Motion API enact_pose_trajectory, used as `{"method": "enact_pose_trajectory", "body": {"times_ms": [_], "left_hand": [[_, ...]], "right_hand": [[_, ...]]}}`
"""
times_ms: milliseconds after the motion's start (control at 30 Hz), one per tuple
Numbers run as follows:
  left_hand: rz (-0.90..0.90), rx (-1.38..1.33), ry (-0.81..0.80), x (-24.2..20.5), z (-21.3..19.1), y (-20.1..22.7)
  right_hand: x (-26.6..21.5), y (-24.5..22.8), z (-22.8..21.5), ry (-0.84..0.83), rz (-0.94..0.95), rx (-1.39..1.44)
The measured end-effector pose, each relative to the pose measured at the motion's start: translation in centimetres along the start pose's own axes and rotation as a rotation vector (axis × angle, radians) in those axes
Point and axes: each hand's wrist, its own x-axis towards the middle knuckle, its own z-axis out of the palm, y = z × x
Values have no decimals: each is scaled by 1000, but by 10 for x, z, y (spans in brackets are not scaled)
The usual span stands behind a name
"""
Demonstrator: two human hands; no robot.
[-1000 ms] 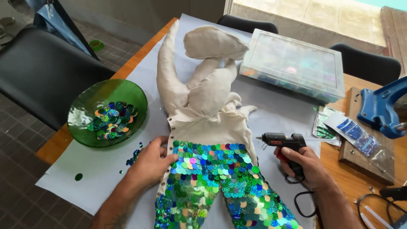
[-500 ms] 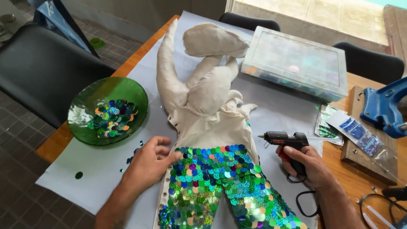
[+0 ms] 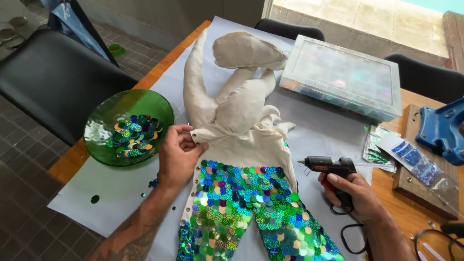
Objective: Decorating a stuffed figure by gluing sequins onto its legs using a hot glue gun
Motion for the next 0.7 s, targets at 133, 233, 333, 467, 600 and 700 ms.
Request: {"method": "enact_pose_trajectory", "body": {"times_ms": [133, 233, 333, 467, 600, 700], "left_hand": [[-163, 51, -93, -6, -9, 12], [-95, 109, -100, -10, -21, 9], [36, 131, -10, -17, -49, 16], [20, 337, 42, -24, -100, 30], [139, 667, -64, -29, -130, 7], [265, 742, 103, -14, -153, 0]], "right_hand": [[0, 0, -1, -2, -1, -22], [0, 2, -3, 9, 11, -23], [1, 5, -4, 25, 23, -20], [2, 10, -7, 66, 40, -33], [-1, 2, 5, 205, 133, -66], [2, 14, -13, 214, 205, -41]]}}
